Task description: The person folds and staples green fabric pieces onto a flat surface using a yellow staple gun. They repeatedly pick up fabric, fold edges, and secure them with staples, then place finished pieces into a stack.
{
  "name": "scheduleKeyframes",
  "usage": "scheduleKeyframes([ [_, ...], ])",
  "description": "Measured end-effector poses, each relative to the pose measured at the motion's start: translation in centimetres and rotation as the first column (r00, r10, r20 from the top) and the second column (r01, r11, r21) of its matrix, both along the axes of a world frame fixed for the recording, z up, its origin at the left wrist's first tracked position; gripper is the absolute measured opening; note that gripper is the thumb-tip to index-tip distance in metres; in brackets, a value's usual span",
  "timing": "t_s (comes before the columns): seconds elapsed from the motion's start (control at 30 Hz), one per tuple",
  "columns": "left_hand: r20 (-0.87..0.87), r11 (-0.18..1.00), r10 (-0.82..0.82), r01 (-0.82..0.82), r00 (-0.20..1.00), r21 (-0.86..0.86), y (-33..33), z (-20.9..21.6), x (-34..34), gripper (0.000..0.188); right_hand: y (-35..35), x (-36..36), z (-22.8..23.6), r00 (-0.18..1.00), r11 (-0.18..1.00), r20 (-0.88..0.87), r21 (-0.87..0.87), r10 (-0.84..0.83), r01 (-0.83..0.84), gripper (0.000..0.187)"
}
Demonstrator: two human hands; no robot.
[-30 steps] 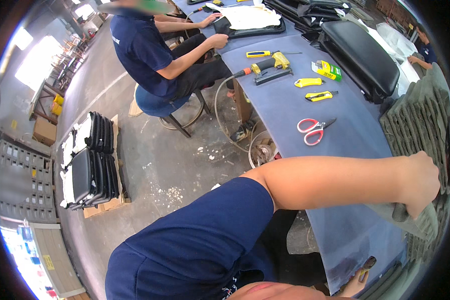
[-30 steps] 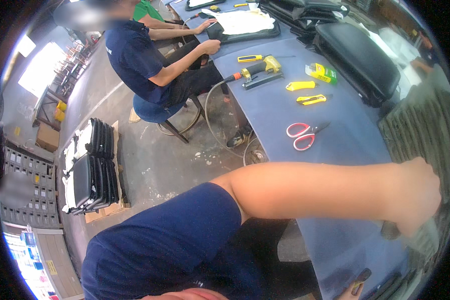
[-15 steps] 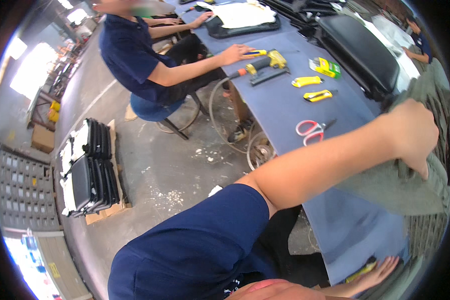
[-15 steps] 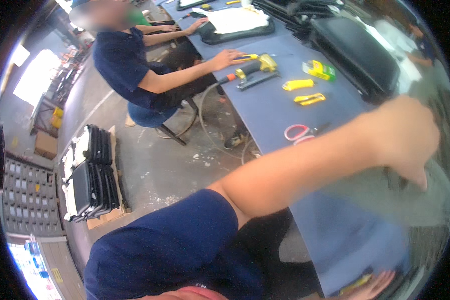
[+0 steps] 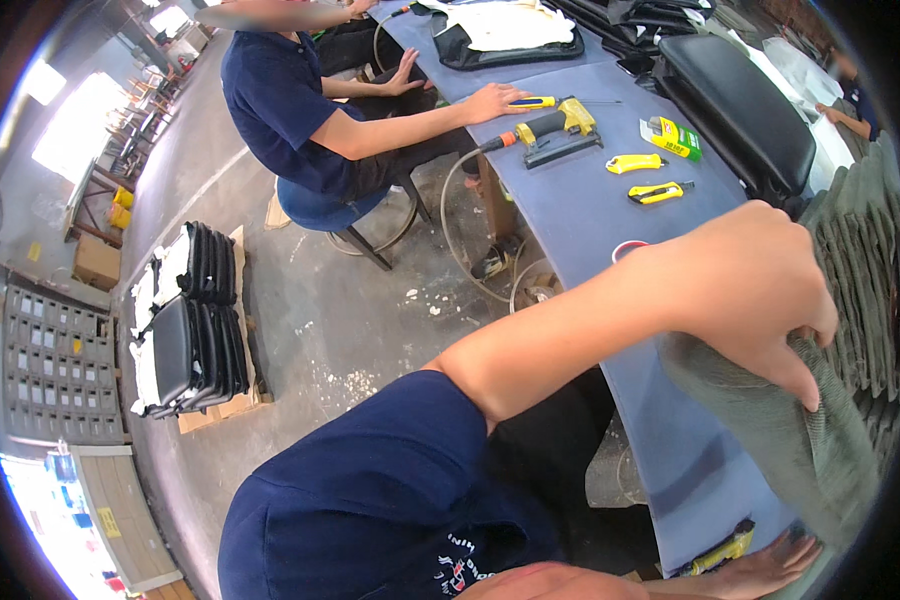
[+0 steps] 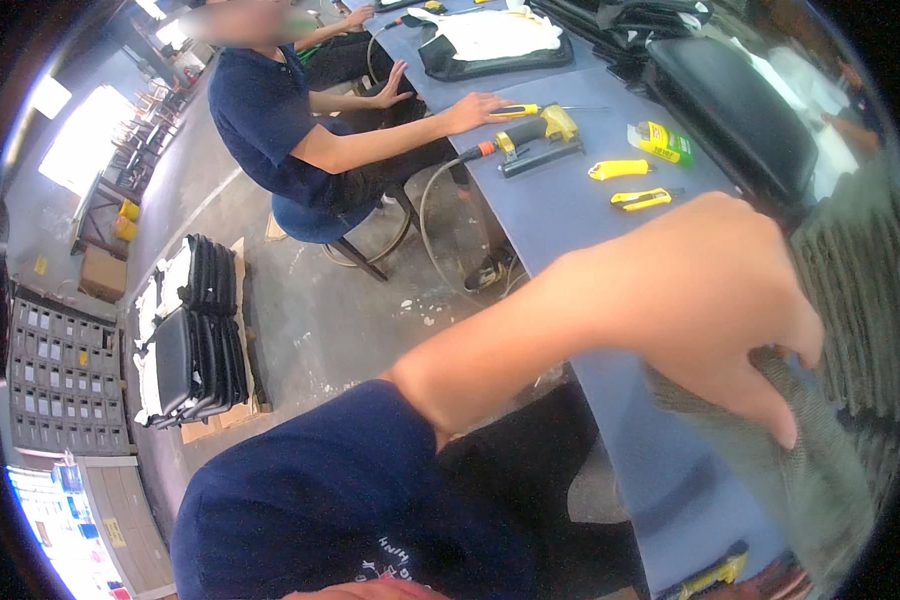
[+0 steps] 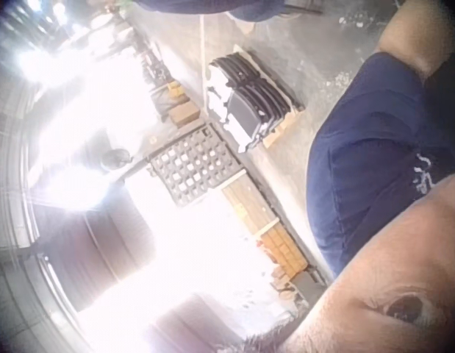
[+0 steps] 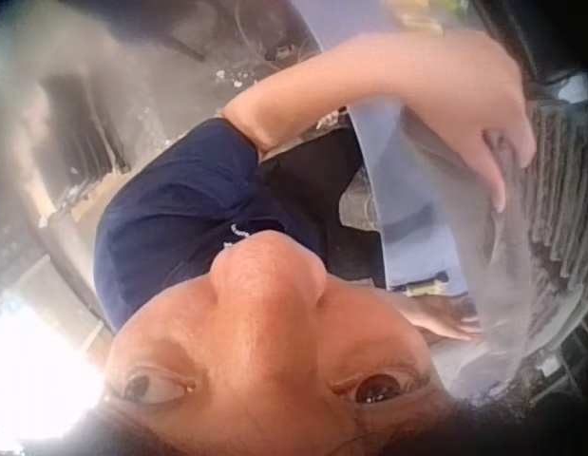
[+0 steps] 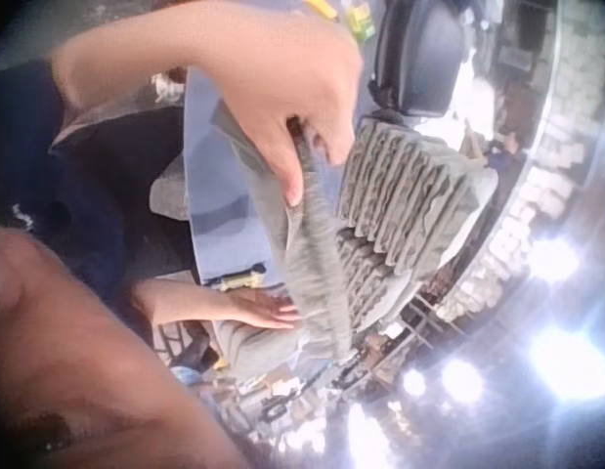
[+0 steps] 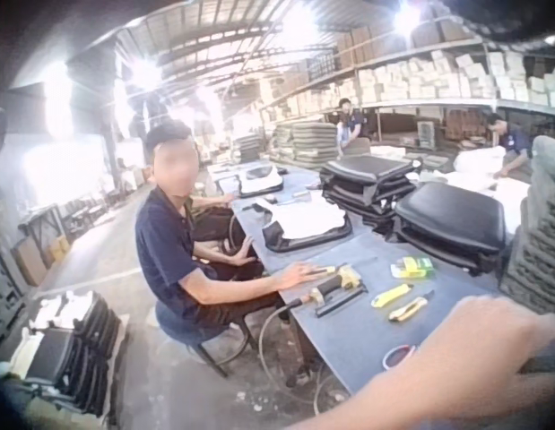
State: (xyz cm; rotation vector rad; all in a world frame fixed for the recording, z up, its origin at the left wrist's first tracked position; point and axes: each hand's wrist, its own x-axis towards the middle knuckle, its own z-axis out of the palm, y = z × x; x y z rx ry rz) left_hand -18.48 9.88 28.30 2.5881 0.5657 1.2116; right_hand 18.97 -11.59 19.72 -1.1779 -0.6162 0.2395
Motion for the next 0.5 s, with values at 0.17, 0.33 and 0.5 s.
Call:
scheduleKeyframes([
  [0.17,0.255,0.996,0.055,-0.069,0.965,0.049,-3.2,-3.1,-2.0,0.038,-1.7,-0.7,-0.8,0.996,0.995,0.077,-0.081,-0.047,0.053,0.076],
  [0.33,0.441,0.977,0.119,-0.027,0.889,-0.21,-9.4,-5.2,-4.1,0.026,-2.9,-1.2,-2.6,0.99,0.985,0.13,-0.158,-0.053,0.073,0.075],
  [0.5,0.463,0.515,0.444,0.204,0.767,-0.832,-11.3,-18.0,-4.0,0.067,-2.9,-1.6,-4.2,0.982,0.97,0.189,-0.234,-0.012,0.057,0.074],
])
